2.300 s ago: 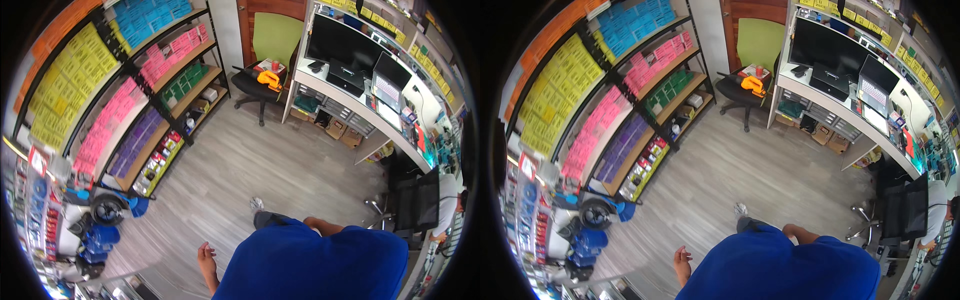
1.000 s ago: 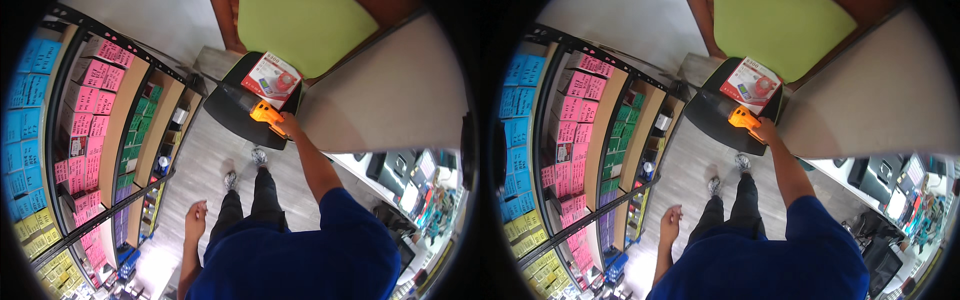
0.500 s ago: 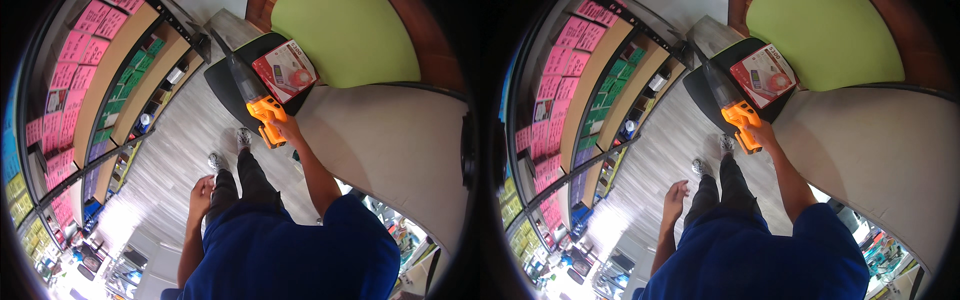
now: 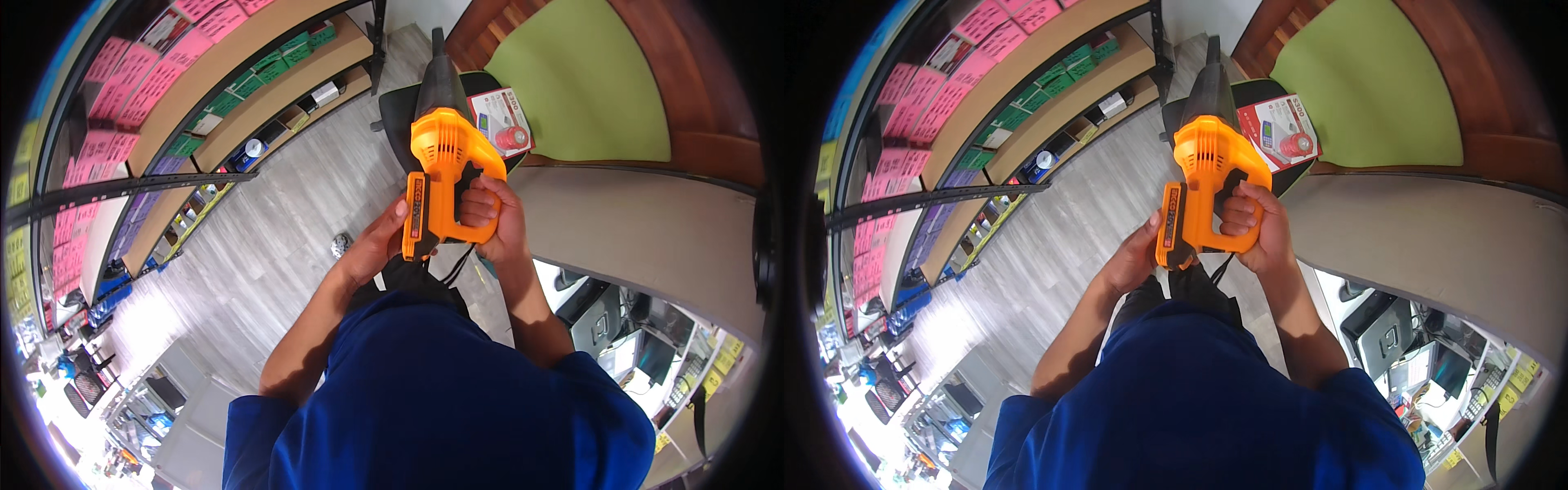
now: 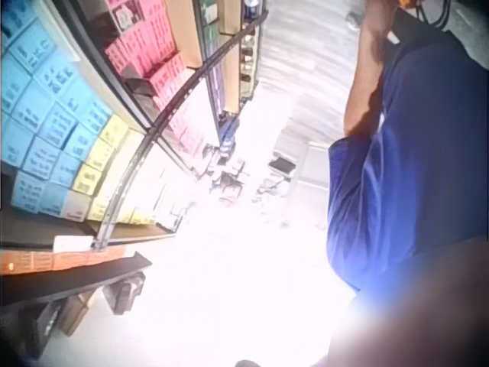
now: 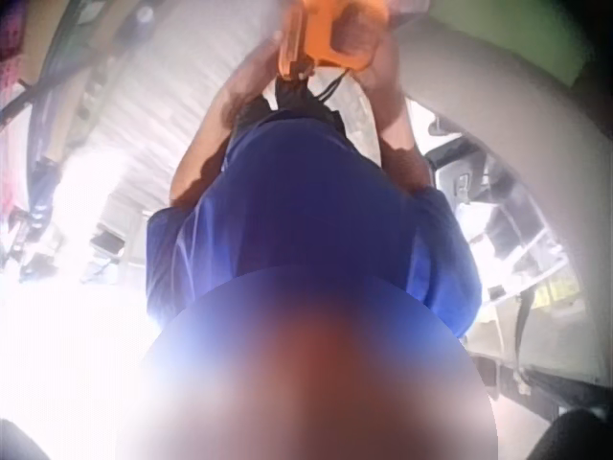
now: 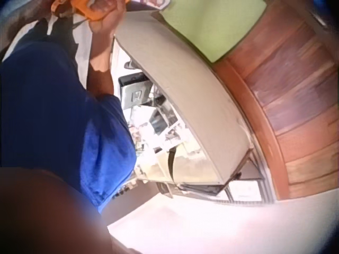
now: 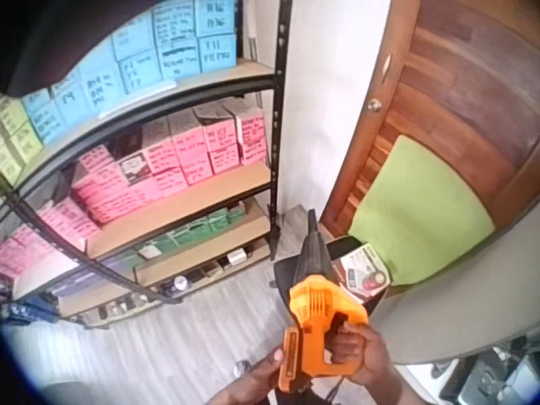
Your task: The person picks up a yellow power tool and a battery pack, then walks to a counter to insert the battery into the tool. They carry the tool to a chair, place it on the seat, and connect a charging cable to a wall outlet. The person then places a smartphone on the chair and connects it to the charger before adjusting the bag and cables.
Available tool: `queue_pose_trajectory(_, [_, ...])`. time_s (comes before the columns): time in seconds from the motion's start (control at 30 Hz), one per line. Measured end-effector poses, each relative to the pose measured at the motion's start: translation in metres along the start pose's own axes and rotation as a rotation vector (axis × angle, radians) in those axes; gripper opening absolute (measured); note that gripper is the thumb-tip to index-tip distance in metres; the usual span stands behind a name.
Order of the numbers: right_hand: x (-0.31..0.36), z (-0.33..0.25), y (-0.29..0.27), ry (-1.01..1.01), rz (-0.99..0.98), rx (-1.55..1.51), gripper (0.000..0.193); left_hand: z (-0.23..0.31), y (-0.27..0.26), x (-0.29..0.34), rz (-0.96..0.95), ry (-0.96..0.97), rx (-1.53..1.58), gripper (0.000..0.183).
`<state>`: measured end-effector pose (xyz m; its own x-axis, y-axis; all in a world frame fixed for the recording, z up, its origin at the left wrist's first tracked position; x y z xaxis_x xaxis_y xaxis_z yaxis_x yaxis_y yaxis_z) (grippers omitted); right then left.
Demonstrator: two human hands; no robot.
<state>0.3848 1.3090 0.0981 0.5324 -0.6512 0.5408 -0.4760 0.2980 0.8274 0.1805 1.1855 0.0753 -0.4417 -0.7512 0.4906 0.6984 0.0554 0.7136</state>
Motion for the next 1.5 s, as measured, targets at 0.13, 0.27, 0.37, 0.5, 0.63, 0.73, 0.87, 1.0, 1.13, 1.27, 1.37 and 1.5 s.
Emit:
queue_pose_trajectory(0.13, [0.022,0.031,0.053,0.004,-0.022,-0.17,0.015,0.034,0.02,0.052,0.021,-0.017,0.113,0.077])
queue_pose_trajectory(0.27, [0.044,0.066,0.092,-0.029,-0.053,-0.206,0.013,0.042,0.028,0.097,-0.106,-0.004,0.289,0.077])
queue_pose_trajectory(0.37, [0.062,0.089,0.113,-0.111,-0.086,-0.143,0.01,0.031,0.029,0.115,-0.104,-0.023,0.507,0.073])
queue_pose_trajectory(0.5, [0.08,0.116,0.13,-0.181,-0.094,-0.083,0.009,0.019,0.023,0.144,-0.352,0.007,0.455,0.074])
queue_pose_trajectory(0.63, [0.087,0.135,0.139,-0.218,-0.177,-0.057,0.005,0.005,0.022,0.168,-0.088,0.3,0.255,0.08])
queue_pose_trajectory(0.73, [0.091,0.148,0.142,-0.281,-0.239,0.048,0.005,0.003,0.023,0.179,0.091,0.466,-0.13,0.098])
queue_pose_trajectory(0.87, [0.095,0.164,0.147,-0.387,-0.327,0.16,0.011,0.009,0.017,0.178,0.146,0.532,-0.241,0.102])
queue_pose_trajectory(1.0, [0.098,0.17,0.153,-0.449,-0.367,0.219,0.014,0.009,0.013,0.182,0.101,0.574,-0.198,0.103])
queue_pose_trajectory(1.13, [0.098,0.169,0.159,-0.468,-0.44,0.275,0.017,0.005,0.016,0.183,0.149,0.557,-0.229,0.108])
queue_pose_trajectory(1.27, [0.101,0.17,0.163,-0.494,-0.501,0.312,0.02,0.015,0.013,0.179,0.151,0.623,-0.387,0.118])
queue_pose_trajectory(1.37, [0.106,0.173,0.168,-0.484,-0.536,0.306,0.02,0.029,0.005,0.174,-0.022,0.657,-0.327,0.126])
queue_pose_trajectory(1.5, [0.114,0.17,0.174,-0.446,-0.539,0.245,0.021,0.036,0.009,0.164,-0.109,0.758,-0.333,0.13])
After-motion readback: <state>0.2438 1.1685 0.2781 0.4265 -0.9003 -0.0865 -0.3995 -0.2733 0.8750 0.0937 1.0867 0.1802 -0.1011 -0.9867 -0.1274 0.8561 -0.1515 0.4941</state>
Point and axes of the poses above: each hand's wrist, its own x-axis away from the middle knuckle, its own y-axis out of the palm, z = x × y, the point moved 2 cm from there along -x, towards the middle knuckle, and after that the axes turned 12 degrees about -y, right-handed, at the moved point
